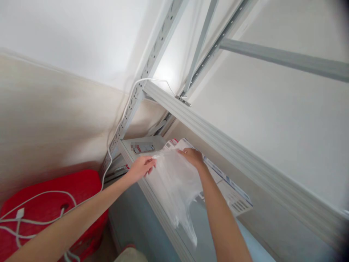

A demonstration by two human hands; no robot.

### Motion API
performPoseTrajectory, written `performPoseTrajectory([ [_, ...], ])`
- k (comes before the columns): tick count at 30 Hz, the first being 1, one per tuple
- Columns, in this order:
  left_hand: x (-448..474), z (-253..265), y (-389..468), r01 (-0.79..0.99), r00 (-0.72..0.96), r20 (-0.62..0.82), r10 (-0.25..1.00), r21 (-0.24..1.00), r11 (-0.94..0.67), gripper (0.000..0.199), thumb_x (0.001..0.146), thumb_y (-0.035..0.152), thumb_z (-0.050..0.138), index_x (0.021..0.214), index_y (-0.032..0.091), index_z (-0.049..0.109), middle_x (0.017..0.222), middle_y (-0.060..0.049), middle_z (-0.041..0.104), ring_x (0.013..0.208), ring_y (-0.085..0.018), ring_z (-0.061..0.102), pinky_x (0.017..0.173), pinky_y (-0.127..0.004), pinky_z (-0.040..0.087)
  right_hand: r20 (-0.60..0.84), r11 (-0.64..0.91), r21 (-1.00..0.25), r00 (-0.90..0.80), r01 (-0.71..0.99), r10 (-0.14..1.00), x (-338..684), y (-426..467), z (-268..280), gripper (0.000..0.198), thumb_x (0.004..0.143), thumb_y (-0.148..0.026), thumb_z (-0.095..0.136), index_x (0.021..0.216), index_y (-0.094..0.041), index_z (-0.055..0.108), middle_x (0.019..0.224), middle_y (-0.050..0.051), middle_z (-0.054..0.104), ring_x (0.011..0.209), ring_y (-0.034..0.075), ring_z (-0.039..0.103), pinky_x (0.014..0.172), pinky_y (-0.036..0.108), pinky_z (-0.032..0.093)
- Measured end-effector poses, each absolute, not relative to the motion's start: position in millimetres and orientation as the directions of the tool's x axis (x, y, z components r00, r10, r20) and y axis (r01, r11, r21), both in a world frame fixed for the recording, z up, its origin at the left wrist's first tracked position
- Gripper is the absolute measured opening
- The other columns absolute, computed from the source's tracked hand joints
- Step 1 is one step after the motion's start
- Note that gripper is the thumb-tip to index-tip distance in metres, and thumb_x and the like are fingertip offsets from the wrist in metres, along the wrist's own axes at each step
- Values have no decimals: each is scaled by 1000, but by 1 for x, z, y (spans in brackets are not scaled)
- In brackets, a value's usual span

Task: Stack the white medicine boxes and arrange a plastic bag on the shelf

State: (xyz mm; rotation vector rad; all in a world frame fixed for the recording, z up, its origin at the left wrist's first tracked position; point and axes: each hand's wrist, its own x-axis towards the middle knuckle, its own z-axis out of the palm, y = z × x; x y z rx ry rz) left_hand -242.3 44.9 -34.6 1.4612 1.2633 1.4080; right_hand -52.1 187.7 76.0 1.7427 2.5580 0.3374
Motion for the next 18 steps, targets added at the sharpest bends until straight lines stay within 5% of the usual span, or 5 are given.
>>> performPoseTrajectory([
  [8, -285, -83, 87, 318, -252, 167, 953, 945, -82, 40, 77, 51, 43, 64, 16, 55, 43, 4, 44, 38, -10, 39, 42, -22, 25, 86, 321, 195, -342, 927, 936, -105, 233, 9, 63, 85, -66, 30, 106, -18, 64, 104, 15, 66, 102, 27, 60, 81, 35, 42],
  [18, -281, -86, 87, 338, -316, 133, 939, 941, -19, 39, 81, 52, 37, 68, 19, 51, 48, 4, 53, 35, -11, 48, 42, -22, 34, 313, 256, 33, -253, 966, 916, -88, 230, -19, 47, 90, -54, 32, 111, -22, 59, 98, 10, 67, 97, 24, 59, 83, 34, 40],
])
